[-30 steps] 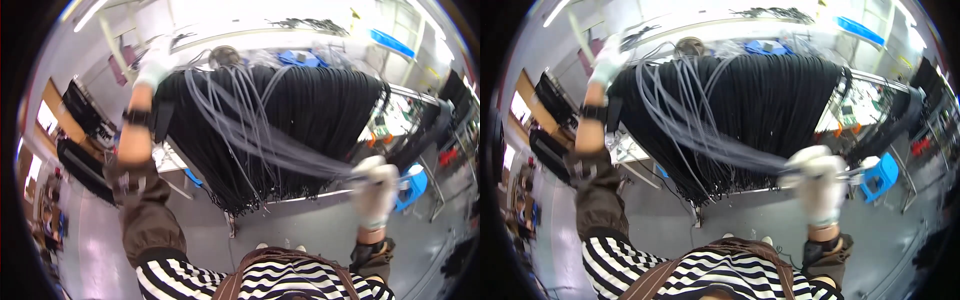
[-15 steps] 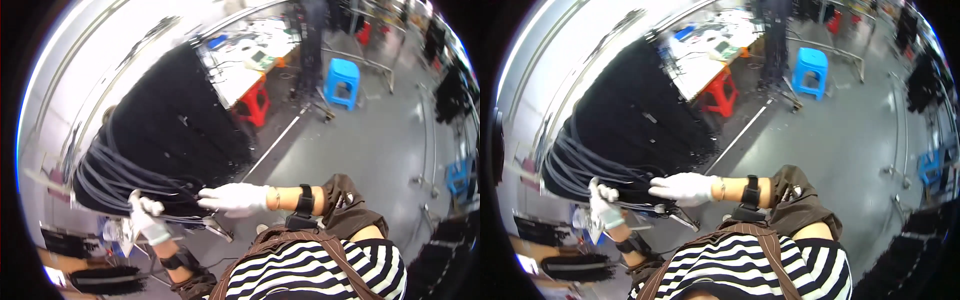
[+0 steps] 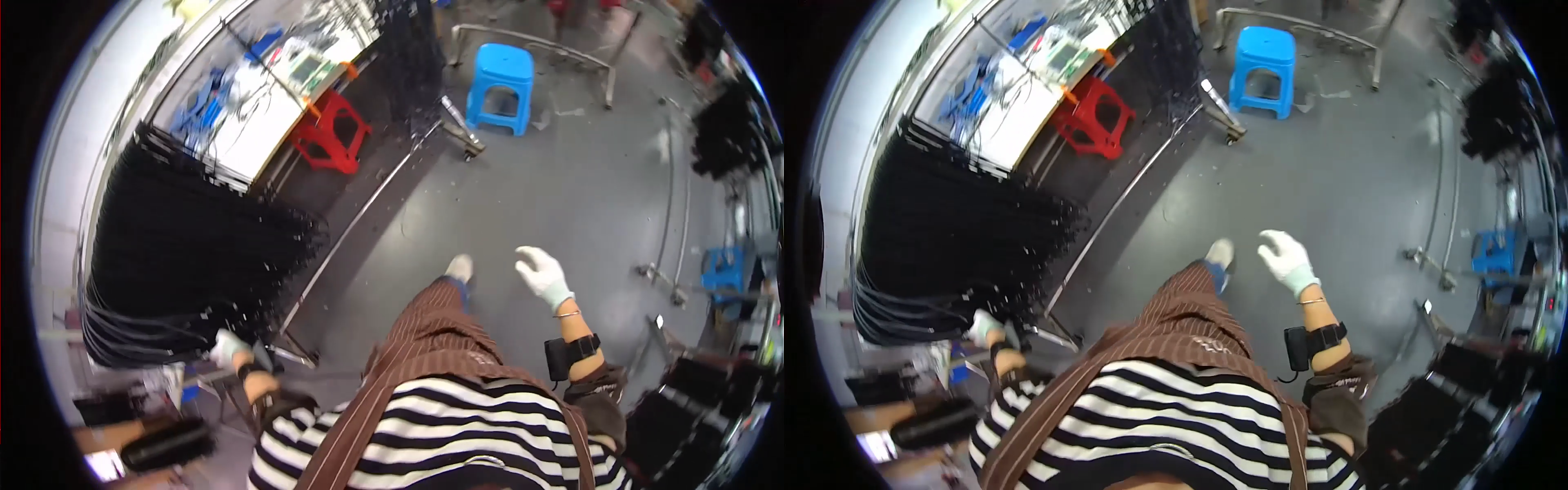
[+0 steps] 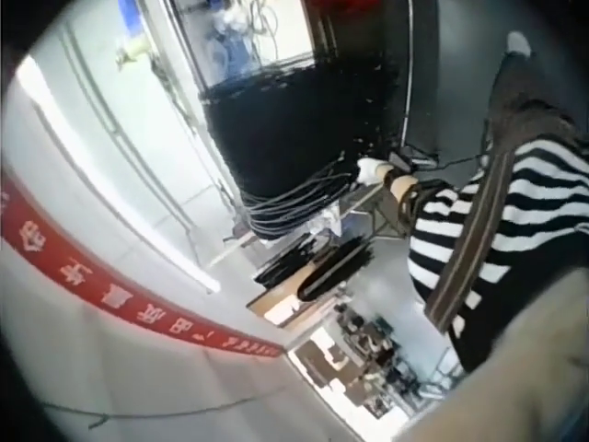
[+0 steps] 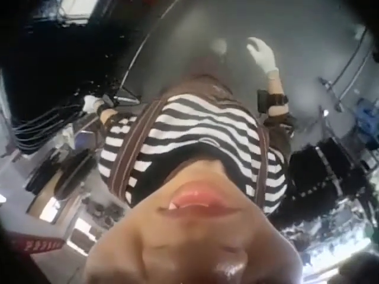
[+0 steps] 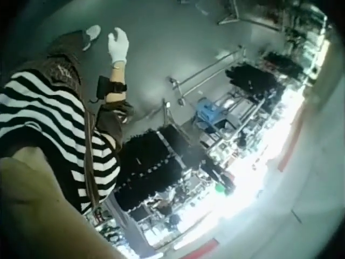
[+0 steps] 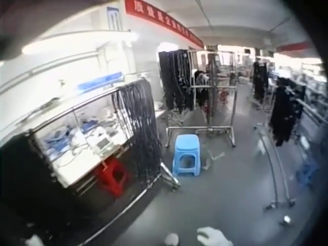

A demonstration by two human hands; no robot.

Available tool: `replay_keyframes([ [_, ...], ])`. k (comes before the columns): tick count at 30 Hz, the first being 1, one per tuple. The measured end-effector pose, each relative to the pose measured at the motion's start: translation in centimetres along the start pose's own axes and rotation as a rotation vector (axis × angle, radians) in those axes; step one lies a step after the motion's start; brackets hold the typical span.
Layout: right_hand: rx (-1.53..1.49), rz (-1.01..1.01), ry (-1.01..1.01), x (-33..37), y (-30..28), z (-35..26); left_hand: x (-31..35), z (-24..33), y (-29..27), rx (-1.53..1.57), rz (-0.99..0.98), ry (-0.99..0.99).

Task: The person picks up a cable from a table, carries it to a testing machine, and inserts the ends into the ports. After the test, they remove the cable and use a handheld tool to secure it onto a rack.

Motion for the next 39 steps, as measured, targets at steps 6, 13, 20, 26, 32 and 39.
replay_keyframes([
  [6, -0.330, 0.037, 0.494, -5.2, -11.0, 18.0, 21.0, 6.6, 18.2, 0.024, -0.424, 0.077],
  [13, -0.285, 0.349, 1.197, 14.7, -22.7, 38.3, 78.4, 26.4, 24.6, -0.029, -1.491, 1.554],
  [20, 0.592, 0.022, 1.086, 22.6, -8.6, 43.7, 118.8, 34.0, 12.0, 0.114, -2.275, 1.904],
  [26, 0.130, 0.234, 1.245, 6.9, -24.2, 58.9, 131.6, 35.8, 29.6, -0.561, -2.243, 1.107],
  [32, -0.976, 1.206, 1.047, -24.8, -67.6, 68.3, 132.4, 44.8, 38.7, -0.409, -2.311, 0.696],
  [39, -0.705, 1.027, 0.883, -46.5, -91.4, 84.9, 155.9, 55.6, 37.5, -0.592, -0.958, 2.617],
])
Point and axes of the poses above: each hand's wrist, its own x-axis away from the middle knuckle, its own y-axis out of the palm, z = x × y, the point moved 4 cm from there along -x, towards the middle knuckle, and after that the axes turned 4 degrees about -x, right-handed, at the moved point
